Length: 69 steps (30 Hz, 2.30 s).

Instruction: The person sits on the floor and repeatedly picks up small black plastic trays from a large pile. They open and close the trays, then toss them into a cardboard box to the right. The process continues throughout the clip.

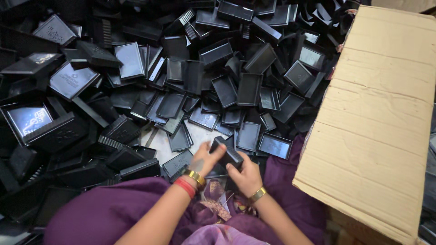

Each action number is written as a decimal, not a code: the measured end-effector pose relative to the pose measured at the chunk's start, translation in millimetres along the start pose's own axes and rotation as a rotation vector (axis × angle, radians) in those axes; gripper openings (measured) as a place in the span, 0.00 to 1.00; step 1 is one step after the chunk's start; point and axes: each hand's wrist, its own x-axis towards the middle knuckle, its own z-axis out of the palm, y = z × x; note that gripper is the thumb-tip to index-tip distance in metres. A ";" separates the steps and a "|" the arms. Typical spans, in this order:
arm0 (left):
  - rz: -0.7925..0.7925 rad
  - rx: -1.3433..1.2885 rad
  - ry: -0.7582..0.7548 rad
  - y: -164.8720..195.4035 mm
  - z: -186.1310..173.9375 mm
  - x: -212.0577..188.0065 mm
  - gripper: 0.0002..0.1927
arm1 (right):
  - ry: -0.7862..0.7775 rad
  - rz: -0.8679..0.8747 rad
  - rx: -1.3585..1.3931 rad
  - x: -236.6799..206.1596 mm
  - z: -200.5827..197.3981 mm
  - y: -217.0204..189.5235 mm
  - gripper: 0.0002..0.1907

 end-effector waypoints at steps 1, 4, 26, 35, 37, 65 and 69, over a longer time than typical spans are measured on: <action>0.139 0.077 0.135 3.5 -6.5 5.6 0.39 | -0.058 0.072 0.224 0.8 -3.6 -4.3 0.24; 0.068 0.538 0.159 4.3 -47.6 25.2 0.21 | -0.026 0.222 0.429 -8.7 -46.5 -19.3 0.16; 0.026 0.186 -0.366 5.6 -55.7 12.4 0.18 | -0.052 -0.162 0.127 12.8 6.4 24.1 0.53; -0.363 1.071 -0.425 31.9 -51.2 14.6 0.32 | 0.030 0.300 0.761 30.6 3.9 43.5 0.33; -0.390 1.119 -0.487 38.5 -47.0 11.5 0.37 | 0.018 0.291 0.760 32.6 3.9 43.9 0.32; -0.093 -0.803 -0.414 49.3 -30.7 -25.5 0.47 | -0.158 -0.218 0.469 6.2 -19.2 12.7 0.25; 0.022 -0.759 -0.505 57.0 -42.8 -27.2 0.49 | -0.181 -0.004 0.898 7.5 -22.3 8.6 0.25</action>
